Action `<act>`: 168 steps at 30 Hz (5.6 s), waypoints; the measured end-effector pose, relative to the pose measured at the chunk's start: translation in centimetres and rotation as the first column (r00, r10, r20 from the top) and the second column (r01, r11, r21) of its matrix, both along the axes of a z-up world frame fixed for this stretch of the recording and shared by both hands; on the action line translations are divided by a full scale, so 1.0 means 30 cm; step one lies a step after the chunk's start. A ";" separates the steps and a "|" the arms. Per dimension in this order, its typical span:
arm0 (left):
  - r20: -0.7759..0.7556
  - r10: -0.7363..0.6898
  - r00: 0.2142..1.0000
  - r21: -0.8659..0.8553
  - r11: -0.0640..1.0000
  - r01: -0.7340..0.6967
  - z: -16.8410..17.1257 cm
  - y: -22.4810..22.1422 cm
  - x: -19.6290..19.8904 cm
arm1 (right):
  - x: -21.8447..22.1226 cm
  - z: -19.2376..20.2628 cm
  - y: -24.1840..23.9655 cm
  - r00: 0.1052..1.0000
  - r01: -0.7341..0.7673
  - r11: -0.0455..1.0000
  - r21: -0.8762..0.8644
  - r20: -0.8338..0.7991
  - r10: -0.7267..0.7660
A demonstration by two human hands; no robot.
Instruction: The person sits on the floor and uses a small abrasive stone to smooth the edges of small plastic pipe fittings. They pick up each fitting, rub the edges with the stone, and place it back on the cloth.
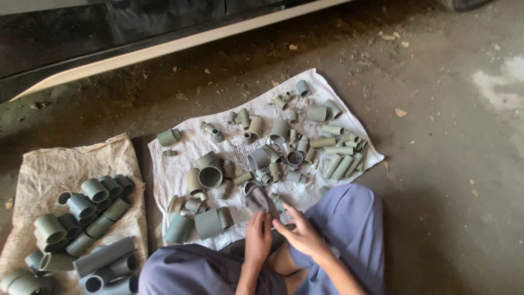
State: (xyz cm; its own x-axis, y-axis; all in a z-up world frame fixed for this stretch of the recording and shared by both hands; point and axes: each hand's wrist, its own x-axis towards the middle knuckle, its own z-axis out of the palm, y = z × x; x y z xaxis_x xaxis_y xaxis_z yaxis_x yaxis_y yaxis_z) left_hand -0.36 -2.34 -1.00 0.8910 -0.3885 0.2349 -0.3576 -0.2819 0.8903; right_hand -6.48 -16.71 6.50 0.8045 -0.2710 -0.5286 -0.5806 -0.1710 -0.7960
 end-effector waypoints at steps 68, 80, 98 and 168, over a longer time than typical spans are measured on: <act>-0.654 0.190 0.732 -0.380 0.755 -0.535 -0.053 0.023 0.045 | 0.235 -0.226 0.008 0.907 -0.016 0.937 0.349 0.400 -0.133; -0.618 0.059 0.784 -0.487 0.755 -0.440 -0.091 0.045 0.061 | 0.232 -0.053 -0.025 0.838 0.078 0.865 0.495 0.438 -0.325; -0.802 0.005 0.597 -0.452 0.650 -0.611 0.038 0.063 0.055 | 0.246 -0.118 -0.089 0.821 0.149 0.962 0.230 0.513 -0.250; -0.729 0.004 0.684 -0.472 0.721 -0.507 -0.051 0.022 0.038 | 0.228 -0.171 -0.021 0.738 0.005 0.916 -0.402 0.620 0.268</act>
State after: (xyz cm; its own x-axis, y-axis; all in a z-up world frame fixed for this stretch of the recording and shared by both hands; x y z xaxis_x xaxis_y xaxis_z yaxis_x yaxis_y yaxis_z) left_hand 0.77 -1.67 -2.52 0.9299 -0.1135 -0.3498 0.3644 0.4120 0.8352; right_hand 0.37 -17.35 1.36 0.9489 -0.1914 0.2510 0.1079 -0.5507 -0.8277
